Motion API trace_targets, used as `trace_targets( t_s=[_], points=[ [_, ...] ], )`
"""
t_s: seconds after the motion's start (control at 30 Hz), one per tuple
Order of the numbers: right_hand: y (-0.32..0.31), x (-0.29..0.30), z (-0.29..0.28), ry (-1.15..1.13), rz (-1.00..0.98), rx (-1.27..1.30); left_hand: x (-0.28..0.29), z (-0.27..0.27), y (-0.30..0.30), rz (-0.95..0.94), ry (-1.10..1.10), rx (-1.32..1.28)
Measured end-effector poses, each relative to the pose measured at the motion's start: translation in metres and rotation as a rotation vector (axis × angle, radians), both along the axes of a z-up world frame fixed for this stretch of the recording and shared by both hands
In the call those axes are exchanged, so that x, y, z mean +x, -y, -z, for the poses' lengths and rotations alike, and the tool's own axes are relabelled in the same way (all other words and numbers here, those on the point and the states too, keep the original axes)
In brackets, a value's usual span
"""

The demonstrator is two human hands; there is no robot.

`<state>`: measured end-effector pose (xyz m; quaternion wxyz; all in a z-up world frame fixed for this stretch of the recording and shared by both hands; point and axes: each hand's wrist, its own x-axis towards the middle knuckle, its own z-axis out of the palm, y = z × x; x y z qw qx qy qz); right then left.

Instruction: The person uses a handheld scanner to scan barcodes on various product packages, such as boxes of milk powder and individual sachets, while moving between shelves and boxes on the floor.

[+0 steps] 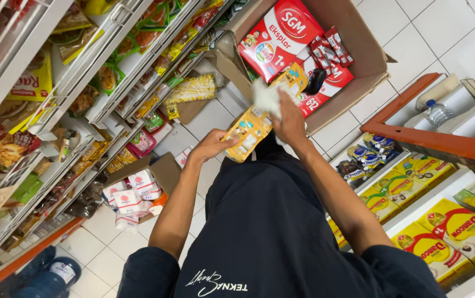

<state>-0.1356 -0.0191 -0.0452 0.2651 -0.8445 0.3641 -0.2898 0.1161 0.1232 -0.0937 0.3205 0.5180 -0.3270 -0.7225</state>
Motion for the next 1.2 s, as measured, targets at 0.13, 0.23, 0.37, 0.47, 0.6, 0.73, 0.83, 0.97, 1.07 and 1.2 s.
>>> trace_targets(
  t_s=[0.13,0.23,0.37,0.47,0.6,0.73,0.83,0.97,1.07,1.2],
  points=[
    [0.006,0.011,0.007,-0.084,0.292,0.519,-0.016,0.026,0.003,-0.005,-0.047,0.048],
    [-0.004,0.009,-0.001,-0.02,0.141,0.361,-0.037,0.026,0.024,-0.11,-0.034,0.093],
    [-0.025,-0.012,-0.017,0.0,-0.018,0.119,-0.053,0.016,0.057,-0.097,0.04,-0.096],
    [-0.036,-0.025,-0.024,0.024,-0.062,0.086,-0.047,0.013,0.054,-0.04,0.132,-0.145],
    [-0.039,-0.03,-0.024,-0.098,-0.149,0.094,-0.034,0.021,0.03,0.049,0.192,-0.187],
    [-0.026,-0.014,-0.018,-0.178,-0.086,0.155,-0.028,0.026,0.02,-0.019,0.139,0.068],
    [-0.031,0.005,-0.016,-0.274,0.026,0.135,-0.034,0.021,0.029,-0.075,0.23,0.014],
    [-0.035,0.003,-0.019,-0.16,-0.068,0.069,-0.036,-0.001,0.046,-0.008,0.165,-0.117],
    [-0.027,-0.011,-0.022,-0.029,-0.036,0.1,-0.029,-0.016,0.039,0.051,0.082,-0.102],
    [-0.004,-0.014,-0.018,-0.2,0.231,0.57,-0.019,-0.017,0.021,0.059,0.023,-0.074]
  ],
)
